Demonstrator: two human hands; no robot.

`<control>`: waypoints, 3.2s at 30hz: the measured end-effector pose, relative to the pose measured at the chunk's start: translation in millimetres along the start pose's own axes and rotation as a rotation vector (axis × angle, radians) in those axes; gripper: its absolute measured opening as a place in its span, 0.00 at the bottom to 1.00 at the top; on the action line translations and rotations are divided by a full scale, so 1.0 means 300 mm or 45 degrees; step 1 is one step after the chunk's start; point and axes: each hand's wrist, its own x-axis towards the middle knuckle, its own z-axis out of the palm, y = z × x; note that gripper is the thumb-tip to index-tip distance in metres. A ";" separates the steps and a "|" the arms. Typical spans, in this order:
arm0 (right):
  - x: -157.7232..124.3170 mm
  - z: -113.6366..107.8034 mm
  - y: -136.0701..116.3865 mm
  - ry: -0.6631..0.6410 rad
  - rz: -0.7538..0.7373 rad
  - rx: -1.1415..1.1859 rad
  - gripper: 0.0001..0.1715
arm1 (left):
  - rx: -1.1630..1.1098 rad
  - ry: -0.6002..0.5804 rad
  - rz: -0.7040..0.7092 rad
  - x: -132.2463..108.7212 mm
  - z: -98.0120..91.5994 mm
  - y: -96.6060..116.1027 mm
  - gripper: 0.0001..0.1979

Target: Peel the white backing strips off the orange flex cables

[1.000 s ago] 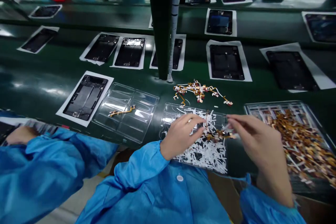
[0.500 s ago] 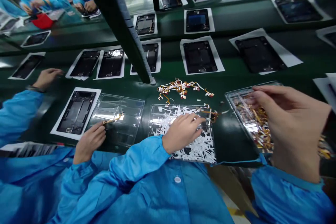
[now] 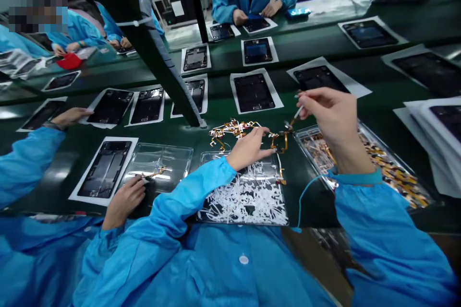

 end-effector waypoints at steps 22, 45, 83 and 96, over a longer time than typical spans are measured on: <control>-0.028 -0.077 0.008 0.282 0.025 0.082 0.11 | -0.312 -0.434 0.309 0.315 0.120 -0.064 0.10; -0.160 -0.143 0.021 0.403 0.200 0.088 0.12 | 0.404 -0.424 0.912 0.185 0.079 -0.035 0.10; -0.143 -0.224 0.165 0.224 0.462 0.058 0.16 | -0.077 -0.537 0.388 0.376 0.133 -0.044 0.11; -0.196 -0.245 0.153 0.608 0.425 0.093 0.11 | -0.154 -0.371 0.104 0.353 0.044 -0.144 0.16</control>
